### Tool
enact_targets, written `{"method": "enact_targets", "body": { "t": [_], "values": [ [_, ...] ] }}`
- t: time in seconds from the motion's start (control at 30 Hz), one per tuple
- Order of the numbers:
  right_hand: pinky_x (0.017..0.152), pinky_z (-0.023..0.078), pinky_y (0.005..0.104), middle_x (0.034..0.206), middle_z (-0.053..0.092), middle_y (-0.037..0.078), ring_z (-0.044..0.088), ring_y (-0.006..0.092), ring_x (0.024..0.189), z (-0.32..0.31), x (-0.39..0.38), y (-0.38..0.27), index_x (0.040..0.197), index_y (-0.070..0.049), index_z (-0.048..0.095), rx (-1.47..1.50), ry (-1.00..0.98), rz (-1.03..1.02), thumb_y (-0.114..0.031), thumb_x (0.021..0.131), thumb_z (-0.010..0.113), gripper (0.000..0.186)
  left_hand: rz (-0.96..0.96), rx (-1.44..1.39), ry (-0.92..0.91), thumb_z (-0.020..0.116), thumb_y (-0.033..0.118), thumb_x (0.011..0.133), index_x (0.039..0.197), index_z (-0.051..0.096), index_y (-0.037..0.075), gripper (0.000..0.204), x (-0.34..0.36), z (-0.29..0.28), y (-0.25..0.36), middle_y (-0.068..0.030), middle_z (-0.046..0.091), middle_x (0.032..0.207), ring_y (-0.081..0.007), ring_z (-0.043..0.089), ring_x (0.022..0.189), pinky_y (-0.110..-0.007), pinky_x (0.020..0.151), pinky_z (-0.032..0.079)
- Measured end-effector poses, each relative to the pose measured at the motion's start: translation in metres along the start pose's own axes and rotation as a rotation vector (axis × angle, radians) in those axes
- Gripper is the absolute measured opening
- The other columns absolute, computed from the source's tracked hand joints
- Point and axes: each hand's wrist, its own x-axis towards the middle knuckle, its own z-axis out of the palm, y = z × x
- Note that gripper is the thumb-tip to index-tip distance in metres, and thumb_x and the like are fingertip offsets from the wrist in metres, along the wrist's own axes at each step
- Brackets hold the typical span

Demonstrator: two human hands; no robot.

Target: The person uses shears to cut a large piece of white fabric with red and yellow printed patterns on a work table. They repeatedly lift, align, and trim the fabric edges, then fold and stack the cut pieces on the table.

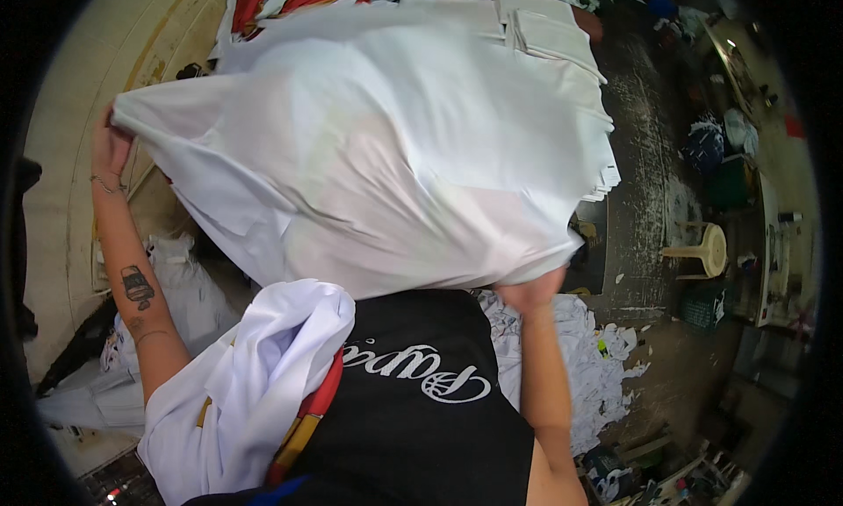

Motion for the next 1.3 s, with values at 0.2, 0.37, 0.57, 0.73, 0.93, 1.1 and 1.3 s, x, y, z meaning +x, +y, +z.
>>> {"method": "enact_targets", "body": {
  "t": [0.2,0.37,0.57,0.73,0.93,1.1,1.3],
  "values": [
    [0.102,0.051,0.0386,0.121,0.073,0.01,0.068,0.0211,0.112,0.135,0.049,-0.238,0.126,0.003,0.067,-0.936,-0.003,-0.569,-0.028,0.101,0.069,0.039,0.267,0.166,0.372,0.046,0.03,0.111,0.132,0.06,0.0,0.039,0.072,-0.039,0.096,-0.0123,0.063,0.135,-0.0246,0.059,0.124,-0.04,0.112,0.045],
    [0.092,0.055,0.0371,0.118,0.071,0.006,0.068,0.0187,0.107,0.244,0.046,-0.326,0.128,0.001,0.065,-1.136,0.046,-0.751,-0.031,0.101,0.071,0.042,0.343,0.326,0.458,0.049,0.036,0.11,0.149,0.049,-0.002,0.054,0.094,-0.07,0.148,-0.0143,0.054,0.151,-0.0279,0.052,0.138,-0.041,0.118,0.04],
    [0.086,0.057,0.0334,0.111,0.072,0.004,0.069,0.0157,0.098,0.332,0.034,-0.358,0.128,-0.003,0.066,-1.149,-0.141,-0.961,-0.026,0.108,0.059,0.031,0.277,0.302,0.438,0.048,0.035,0.109,0.152,0.045,-0.006,0.059,0.132,-0.103,0.17,-0.0163,0.05,0.155,-0.0281,0.049,0.143,-0.038,0.119,0.038],
    [0.079,0.058,0.0308,0.105,0.075,0.003,0.071,0.0134,0.09,0.386,0.023,-0.359,0.121,-0.003,0.068,-1.315,-0.225,-1.045,-0.027,0.107,0.063,0.029,0.212,0.168,0.443,0.05,0.036,0.107,0.146,0.051,-0.006,0.057,0.143,-0.12,0.173,-0.0159,0.056,0.148,-0.0275,0.056,0.133,-0.039,0.114,0.043],
    [0.067,0.051,0.0271,0.095,0.073,0.002,0.065,0.0103,0.08,0.423,0.018,-0.365,0.11,-0.002,0.073,-1.494,-0.123,-1.142,-0.028,0.102,0.069,0.027,0.272,0.099,0.536,0.047,0.028,0.108,0.152,0.046,-0.005,0.055,0.119,-0.112,0.158,-0.0168,0.054,0.15,-0.0281,0.055,0.134,-0.039,0.115,0.043],
    [0.062,0.048,0.0265,0.09,0.073,0.003,0.063,0.0111,0.076,0.438,0.028,-0.361,0.103,-0.001,0.075,-1.682,0.072,-0.988,-0.027,0.097,0.075,0.026,0.308,0.104,0.221,0.048,0.022,0.108,0.159,0.044,0.007,0.054,0.09,-0.105,0.151,-0.0117,0.054,0.151,-0.0256,0.053,0.137,-0.038,0.114,0.044],
    [0.076,0.056,0.0316,0.098,0.073,0.008,0.069,0.0187,0.082,0.456,0.024,-0.349,0.116,0.002,0.072,-1.486,-0.154,-0.946,-0.014,0.087,0.08,0.034,0.484,0.401,-0.007,0.058,0.027,0.107,0.155,0.052,0.008,0.051,0.053,-0.091,0.173,-0.0049,0.058,0.143,-0.0153,0.055,0.125,-0.029,0.106,0.045]
  ]
}}
